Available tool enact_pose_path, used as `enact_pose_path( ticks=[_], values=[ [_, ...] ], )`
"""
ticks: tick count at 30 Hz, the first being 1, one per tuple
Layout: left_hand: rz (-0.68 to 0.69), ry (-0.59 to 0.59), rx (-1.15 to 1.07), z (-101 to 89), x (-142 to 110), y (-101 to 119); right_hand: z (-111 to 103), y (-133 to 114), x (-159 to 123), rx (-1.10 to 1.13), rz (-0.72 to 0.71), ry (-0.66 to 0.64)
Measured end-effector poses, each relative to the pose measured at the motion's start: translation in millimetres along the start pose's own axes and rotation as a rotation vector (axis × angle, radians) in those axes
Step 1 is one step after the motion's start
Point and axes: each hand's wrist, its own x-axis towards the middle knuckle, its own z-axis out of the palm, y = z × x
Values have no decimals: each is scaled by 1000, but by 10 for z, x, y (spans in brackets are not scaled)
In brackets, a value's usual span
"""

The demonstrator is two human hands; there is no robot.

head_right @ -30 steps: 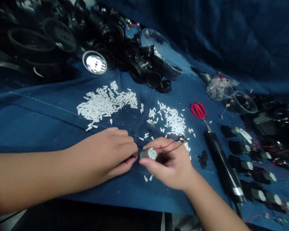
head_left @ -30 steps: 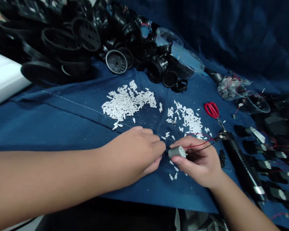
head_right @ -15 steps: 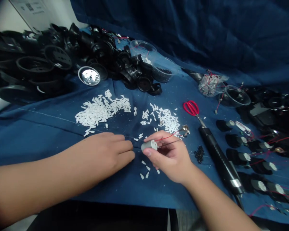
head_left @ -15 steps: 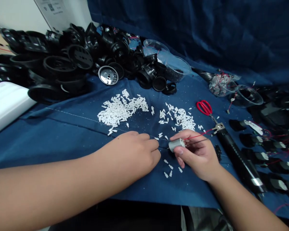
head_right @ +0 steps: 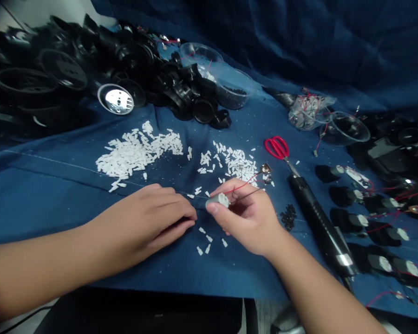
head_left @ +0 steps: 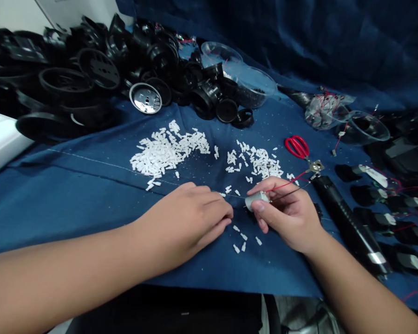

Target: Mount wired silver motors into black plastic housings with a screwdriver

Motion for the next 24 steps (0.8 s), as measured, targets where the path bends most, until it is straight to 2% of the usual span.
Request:
enact_pose_path(
  ticks=[7,15,18,24],
  values=[
    [9,20,109,69,37,-3,14,5,-44,-240,-77,-92],
    [-16,32,26,71,32,-38,9,50,-44,-489,-256,-157],
    [-19,55,-4,82,46,-53,-2,43,-48,-600,-282,-151],
    [-10,66,-50,95,46,-72,10,25,-61,-664,-307,-165]
  ],
)
